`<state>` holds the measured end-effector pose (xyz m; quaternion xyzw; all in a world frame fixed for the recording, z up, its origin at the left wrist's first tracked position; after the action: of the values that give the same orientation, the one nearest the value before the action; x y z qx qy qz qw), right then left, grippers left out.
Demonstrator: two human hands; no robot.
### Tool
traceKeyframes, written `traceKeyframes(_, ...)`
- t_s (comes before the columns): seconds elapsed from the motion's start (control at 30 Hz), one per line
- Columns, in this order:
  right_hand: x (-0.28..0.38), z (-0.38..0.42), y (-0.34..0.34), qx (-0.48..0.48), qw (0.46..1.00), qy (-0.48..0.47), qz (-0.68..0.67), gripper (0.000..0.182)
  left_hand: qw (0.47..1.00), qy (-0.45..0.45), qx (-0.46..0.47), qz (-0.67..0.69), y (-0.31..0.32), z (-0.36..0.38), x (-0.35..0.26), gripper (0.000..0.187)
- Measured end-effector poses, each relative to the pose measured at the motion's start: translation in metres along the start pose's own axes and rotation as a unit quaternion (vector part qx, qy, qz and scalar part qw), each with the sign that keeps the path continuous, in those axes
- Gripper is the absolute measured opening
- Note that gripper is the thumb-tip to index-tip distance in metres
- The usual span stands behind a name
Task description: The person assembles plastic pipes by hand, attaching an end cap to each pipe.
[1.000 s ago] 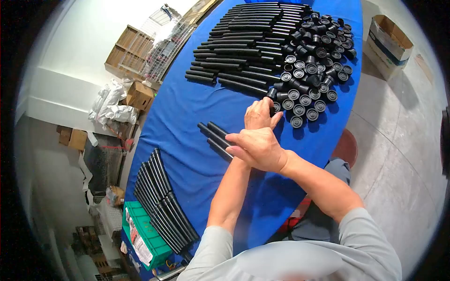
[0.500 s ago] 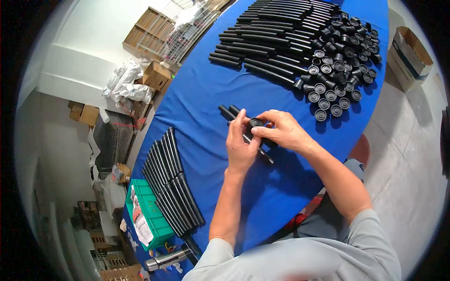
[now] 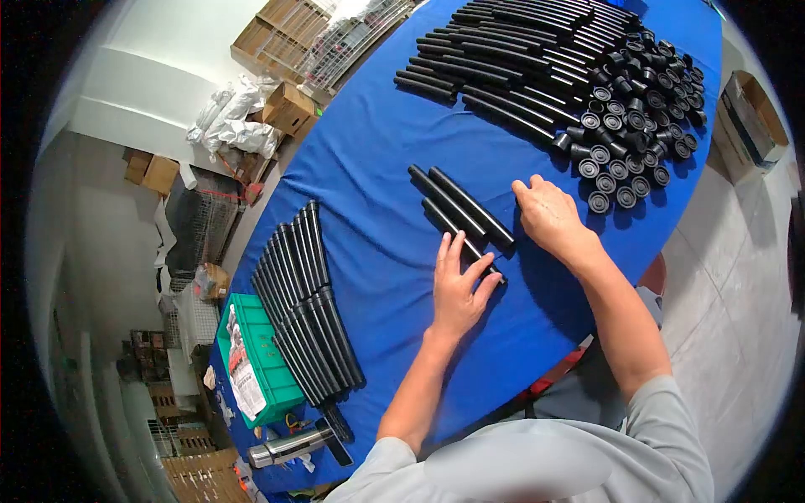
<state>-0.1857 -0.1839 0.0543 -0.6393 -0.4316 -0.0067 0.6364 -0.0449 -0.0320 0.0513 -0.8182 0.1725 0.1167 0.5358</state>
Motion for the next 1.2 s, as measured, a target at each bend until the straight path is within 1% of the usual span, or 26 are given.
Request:
traceKeyframes(0.03, -0.001, 0.0, 0.002, 0.027, 0.999, 0.021, 0.015, 0.021, 1.0, -0.011, -0.028, -0.005, -0.004, 0.002, 0.002, 0.024)
traceKeyframes(0.13, 0.001, 0.005, 0.002, 0.038, 0.999, 0.014, 0.028, 0.037, 0.992, -0.081, -0.093, -0.003, -0.015, 0.005, 0.019, 0.022)
traceKeyframes(0.17, 0.004, 0.007, -0.003, 0.03, 0.999, 0.01, 0.039, 0.043, 0.989, -0.102, -0.106, -0.005, -0.017, 0.006, 0.029, 0.029)
traceKeyframes(0.23, 0.012, 0.01, -0.017, 0.012, 0.998, -0.001, 0.061, 0.056, 0.962, -0.27, -0.043, -0.01, -0.025, 0.001, 0.046, 0.041)
traceKeyframes(0.27, 0.015, 0.01, -0.028, 0.011, 0.998, 0.012, 0.064, 0.067, 0.964, -0.246, -0.077, -0.063, -0.025, 0.0, 0.058, 0.057)
traceKeyframes(0.3, 0.017, 0.01, -0.035, -0.063, 0.997, 0.005, 0.037, 0.063, 0.957, -0.267, -0.072, -0.09, -0.029, -0.003, 0.065, 0.067)
traceKeyframes(0.37, 0.031, 0.012, -0.046, -0.173, 0.983, -0.059, -0.031, 0.054, 0.936, -0.328, -0.047, -0.115, -0.027, -0.007, 0.087, 0.073)
traceKeyframes(0.4, 0.041, 0.014, -0.044, -0.17, 0.977, -0.101, -0.084, 0.049, 0.934, -0.344, -0.009, -0.101, -0.023, -0.009, 0.099, 0.075)
traceKeyframes(0.43, 0.052, 0.018, -0.039, -0.168, 0.966, -0.141, -0.137, 0.043, 0.929, -0.362, -0.003, -0.07, -0.024, -0.012, 0.103, 0.073)
traceKeyframes(0.47, 0.053, 0.018, -0.019, -0.104, 0.956, -0.14, -0.235, 0.034, 0.924, -0.381, 0.005, -0.04, -0.026, -0.013, 0.106, 0.071)
traceKeyframes(0.5, 0.054, 0.019, 0.0, -0.023, 0.952, -0.111, -0.285, 0.029, 0.917, -0.399, 0.016, -0.012, -0.027, -0.011, 0.108, 0.069)
traceKeyframes(0.53, 0.055, 0.02, 0.014, 0.049, 0.945, -0.083, -0.313, 0.033, 0.9, -0.432, 0.015, 0.066, -0.029, -0.005, 0.111, 0.062)
traceKeyframes(0.57, 0.055, 0.023, 0.028, 0.119, 0.93, -0.053, -0.343, 0.039, 0.902, -0.398, -0.006, 0.169, -0.033, -0.003, 0.102, 0.061)
traceKeyframes(0.6, 0.055, 0.025, 0.039, 0.153, 0.921, -0.042, -0.355, 0.065, 0.893, -0.362, -0.022, 0.268, -0.039, 0.003, 0.09, 0.06)
traceKeyframes(0.63, 0.059, 0.027, 0.041, 0.175, 0.906, -0.063, -0.38, 0.074, 0.873, -0.324, -0.033, 0.363, -0.048, 0.008, 0.077, 0.059)
traceKeyframes(0.67, 0.066, 0.03, 0.035, 0.197, 0.888, -0.084, -0.408, 0.083, 0.873, -0.302, 0.002, 0.382, -0.059, 0.016, 0.061, 0.056)
traceKeyframes(0.7, 0.077, 0.037, 0.032, 0.225, 0.863, -0.109, -0.439, 0.093, 0.865, -0.309, 0.008, 0.394, -0.074, 0.022, 0.039, 0.053)
traceKeyframes(0.73, 0.087, 0.043, 0.031, 0.28, 0.827, -0.14, -0.466, 0.108, 0.882, -0.283, 0.025, 0.377, -0.083, 0.034, 0.029, 0.052)
traceKeyframes(0.77, 0.096, 0.048, 0.023, 0.324, 0.807, -0.157, -0.467, 0.103, 0.895, -0.253, 0.039, 0.365, -0.089, 0.042, 0.02, 0.05)
traceKeyframes(0.83, 0.104, 0.056, 0.032, 0.353, 0.782, -0.191, -0.476, 0.093, 0.895, -0.252, 0.082, 0.359, -0.09, 0.056, 0.003, 0.048)
traceKeyframes(0.87, 0.106, 0.059, 0.035, 0.354, 0.78, -0.203, -0.474, 0.087, 0.91, -0.221, 0.12, 0.329, -0.088, 0.065, 0.003, 0.049)
traceKeyframes(0.97, 0.114, 0.066, 0.042, 0.353, 0.767, -0.241, -0.479, 0.07, 0.864, -0.324, 0.061, 0.382, -0.081, 0.073, -0.004, 0.051)
traceKeyframes(1.0, 0.115, 0.065, 0.039, 0.345, 0.762, -0.251, -0.487, 0.065, 0.866, -0.307, 0.059, 0.39, -0.083, 0.073, -0.007, 0.05)
traceKeyframes(1.1, 0.117, 0.064, 0.032, 0.363, 0.751, -0.252, -0.49, 0.055, 0.905, -0.301, 0.102, 0.284, -0.085, 0.083, 0.004, 0.05)
traceKeyframes(1.13, 0.117, 0.064, 0.033, 0.37, 0.745, -0.25, -0.495, 0.054, 0.885, -0.329, 0.094, 0.315, -0.082, 0.092, 0.012, 0.048)
traceKeyframes(1.2, 0.117, 0.065, 0.034, 0.369, 0.724, -0.259, -0.523, 0.051, 0.868, -0.334, 0.095, 0.354, -0.082, 0.1, 0.015, 0.047)
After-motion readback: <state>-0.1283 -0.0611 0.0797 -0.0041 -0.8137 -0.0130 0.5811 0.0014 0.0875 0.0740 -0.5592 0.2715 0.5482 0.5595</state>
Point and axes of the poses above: each hand's wrist, its own z-axis away from the middle knuckle, its own y-axis out of the palm, x = y × z, the point moved 6 cm from there along -z, towards the middle knuckle, and after that the axes turned 4 degrees about -z, right-handed, at the moved point
